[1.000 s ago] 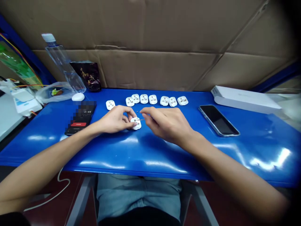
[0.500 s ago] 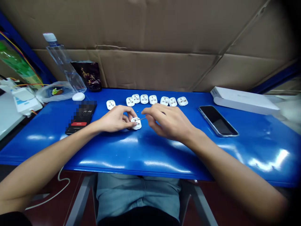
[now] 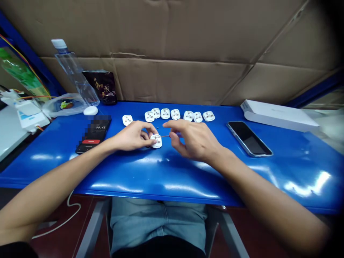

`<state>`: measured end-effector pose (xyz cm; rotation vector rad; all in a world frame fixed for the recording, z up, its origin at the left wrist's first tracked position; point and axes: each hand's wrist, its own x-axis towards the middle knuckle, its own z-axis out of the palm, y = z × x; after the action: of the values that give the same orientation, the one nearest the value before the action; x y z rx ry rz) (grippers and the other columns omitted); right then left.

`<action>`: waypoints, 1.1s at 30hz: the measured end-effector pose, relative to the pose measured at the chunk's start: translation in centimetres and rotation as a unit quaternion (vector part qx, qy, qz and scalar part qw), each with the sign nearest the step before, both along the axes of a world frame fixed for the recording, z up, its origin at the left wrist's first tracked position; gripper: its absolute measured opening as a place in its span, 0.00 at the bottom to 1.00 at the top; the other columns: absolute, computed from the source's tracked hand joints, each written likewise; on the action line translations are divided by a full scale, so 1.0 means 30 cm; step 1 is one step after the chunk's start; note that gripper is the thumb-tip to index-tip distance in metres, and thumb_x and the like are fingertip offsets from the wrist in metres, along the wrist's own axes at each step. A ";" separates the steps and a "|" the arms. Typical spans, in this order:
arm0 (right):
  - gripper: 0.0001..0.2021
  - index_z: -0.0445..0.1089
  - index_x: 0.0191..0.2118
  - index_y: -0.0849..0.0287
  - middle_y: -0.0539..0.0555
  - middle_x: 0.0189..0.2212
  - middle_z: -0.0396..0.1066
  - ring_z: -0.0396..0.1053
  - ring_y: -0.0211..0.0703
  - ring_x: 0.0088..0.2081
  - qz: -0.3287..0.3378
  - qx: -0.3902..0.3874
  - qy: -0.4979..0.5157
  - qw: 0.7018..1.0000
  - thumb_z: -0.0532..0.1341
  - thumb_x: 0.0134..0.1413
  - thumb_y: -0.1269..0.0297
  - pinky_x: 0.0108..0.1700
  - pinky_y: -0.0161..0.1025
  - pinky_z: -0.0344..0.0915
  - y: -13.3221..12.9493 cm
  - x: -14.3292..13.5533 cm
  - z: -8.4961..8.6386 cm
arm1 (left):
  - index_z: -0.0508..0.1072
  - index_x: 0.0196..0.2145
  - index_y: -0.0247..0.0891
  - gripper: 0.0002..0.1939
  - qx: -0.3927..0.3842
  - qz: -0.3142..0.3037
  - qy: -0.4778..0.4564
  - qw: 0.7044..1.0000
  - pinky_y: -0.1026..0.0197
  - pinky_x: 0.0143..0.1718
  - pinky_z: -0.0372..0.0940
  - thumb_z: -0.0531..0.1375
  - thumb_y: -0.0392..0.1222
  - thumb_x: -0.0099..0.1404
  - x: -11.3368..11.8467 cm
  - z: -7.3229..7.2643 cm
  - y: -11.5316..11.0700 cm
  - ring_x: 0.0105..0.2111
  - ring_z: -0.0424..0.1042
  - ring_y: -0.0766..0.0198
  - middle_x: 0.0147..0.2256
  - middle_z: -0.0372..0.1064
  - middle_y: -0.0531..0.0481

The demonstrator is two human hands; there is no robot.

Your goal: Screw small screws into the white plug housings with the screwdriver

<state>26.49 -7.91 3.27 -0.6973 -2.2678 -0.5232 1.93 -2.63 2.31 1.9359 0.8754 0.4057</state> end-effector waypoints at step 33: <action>0.06 0.71 0.49 0.58 0.51 0.31 0.79 0.73 0.41 0.29 -0.029 -0.038 0.000 0.999 0.57 0.73 0.66 0.30 0.38 0.61 -0.008 -0.001 0.004 | 0.79 0.46 0.34 0.17 0.011 -0.006 -0.013 1.000 0.62 0.31 0.72 0.71 0.48 0.66 -0.004 -0.006 0.000 0.34 0.82 0.57 0.35 0.83 0.44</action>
<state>26.45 -8.15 3.39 -0.8029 -2.2841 -0.4661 1.80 -2.64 2.12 1.9508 0.8446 0.4345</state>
